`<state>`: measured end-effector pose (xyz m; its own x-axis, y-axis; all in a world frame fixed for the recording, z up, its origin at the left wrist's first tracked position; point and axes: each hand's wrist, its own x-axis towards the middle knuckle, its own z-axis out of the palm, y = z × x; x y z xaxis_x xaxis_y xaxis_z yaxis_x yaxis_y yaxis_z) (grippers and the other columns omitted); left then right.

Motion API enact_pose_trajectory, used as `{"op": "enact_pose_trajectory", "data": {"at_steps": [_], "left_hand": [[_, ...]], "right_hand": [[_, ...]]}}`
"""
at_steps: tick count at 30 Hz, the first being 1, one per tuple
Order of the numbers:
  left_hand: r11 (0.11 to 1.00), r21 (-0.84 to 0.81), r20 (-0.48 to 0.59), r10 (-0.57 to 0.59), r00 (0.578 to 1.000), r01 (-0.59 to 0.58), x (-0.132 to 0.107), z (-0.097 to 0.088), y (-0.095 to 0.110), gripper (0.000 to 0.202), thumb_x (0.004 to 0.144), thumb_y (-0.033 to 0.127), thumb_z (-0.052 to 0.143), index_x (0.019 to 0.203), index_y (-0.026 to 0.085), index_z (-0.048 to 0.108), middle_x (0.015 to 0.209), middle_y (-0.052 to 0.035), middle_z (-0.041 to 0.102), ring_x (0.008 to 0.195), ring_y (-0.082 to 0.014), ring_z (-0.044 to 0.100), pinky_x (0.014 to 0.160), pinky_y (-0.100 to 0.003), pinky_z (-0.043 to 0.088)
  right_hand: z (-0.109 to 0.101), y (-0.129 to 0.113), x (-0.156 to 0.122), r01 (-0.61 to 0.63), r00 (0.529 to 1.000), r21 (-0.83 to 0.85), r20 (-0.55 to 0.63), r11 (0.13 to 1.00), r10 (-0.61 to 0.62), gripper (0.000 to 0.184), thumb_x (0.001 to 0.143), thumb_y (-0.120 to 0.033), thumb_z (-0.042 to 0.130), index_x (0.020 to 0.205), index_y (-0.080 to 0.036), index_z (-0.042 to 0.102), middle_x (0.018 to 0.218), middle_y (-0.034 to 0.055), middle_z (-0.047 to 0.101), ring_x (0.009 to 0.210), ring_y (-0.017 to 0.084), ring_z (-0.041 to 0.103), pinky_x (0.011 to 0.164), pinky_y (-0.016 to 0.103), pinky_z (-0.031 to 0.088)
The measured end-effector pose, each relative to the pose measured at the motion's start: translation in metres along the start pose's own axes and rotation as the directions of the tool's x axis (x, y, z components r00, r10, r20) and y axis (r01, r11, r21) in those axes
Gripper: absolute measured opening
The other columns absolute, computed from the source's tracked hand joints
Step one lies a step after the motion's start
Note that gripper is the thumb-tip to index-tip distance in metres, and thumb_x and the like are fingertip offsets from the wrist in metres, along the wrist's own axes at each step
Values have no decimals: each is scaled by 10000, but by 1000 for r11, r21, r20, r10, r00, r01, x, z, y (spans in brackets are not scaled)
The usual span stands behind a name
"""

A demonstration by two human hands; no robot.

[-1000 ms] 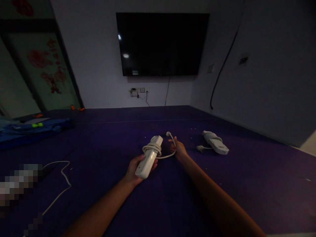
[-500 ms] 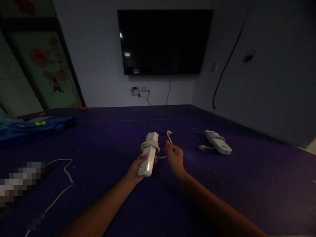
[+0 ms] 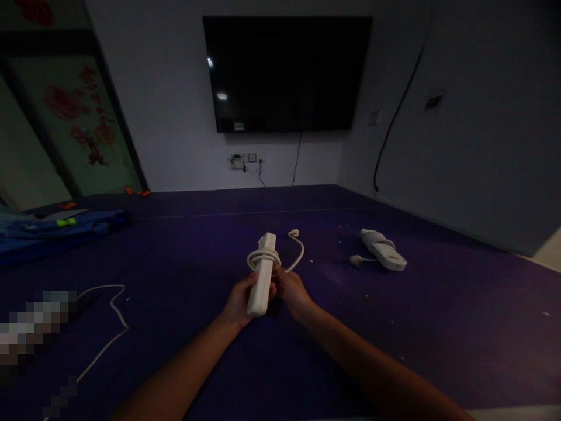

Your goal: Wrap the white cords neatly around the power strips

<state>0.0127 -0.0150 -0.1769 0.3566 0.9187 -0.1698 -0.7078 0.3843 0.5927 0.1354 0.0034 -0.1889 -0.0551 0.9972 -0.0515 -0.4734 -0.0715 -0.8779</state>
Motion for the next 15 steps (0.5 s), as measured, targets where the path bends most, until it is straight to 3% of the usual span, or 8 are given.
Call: {"op": "enact_pose_trajectory", "data": {"at_steps": [6, 11, 15], "left_hand": [[990, 140, 64, 7, 998, -16, 6, -7, -4, 448, 754, 368, 641, 1094, 88, 557, 707, -80, 629, 567, -157, 603, 495, -249, 500], [967, 245, 17, 63, 998, -65, 7, -4, -2, 574, 673, 218, 718, 1187, 200, 464, 892, -77, 642, 687, -194, 638, 607, -354, 542], [933, 338, -6, 135, 991, -125, 8, -1, -4, 730, 568, 59, 712, 1213, 249, 428, 947, -59, 646, 726, -217, 652, 663, -386, 532]], "right_hand": [[-6, 4, 8, 150, 987, -235, -18, 960, -158, 299, 767, -451, 537, 865, -171, 578, 570, -10, 601, 364, 99, 512, 368, 215, 429], [-17, 2, 14, 304, 943, -453, 19, 838, -332, 356, 791, -452, 511, 991, -167, 586, 687, 23, 643, 457, 135, 583, 394, 238, 468], [-24, -6, 17, 357, 918, -526, 46, 772, -393, 328, 800, -439, 504, 975, -178, 598, 652, 21, 636, 443, 143, 584, 404, 245, 471]]}}
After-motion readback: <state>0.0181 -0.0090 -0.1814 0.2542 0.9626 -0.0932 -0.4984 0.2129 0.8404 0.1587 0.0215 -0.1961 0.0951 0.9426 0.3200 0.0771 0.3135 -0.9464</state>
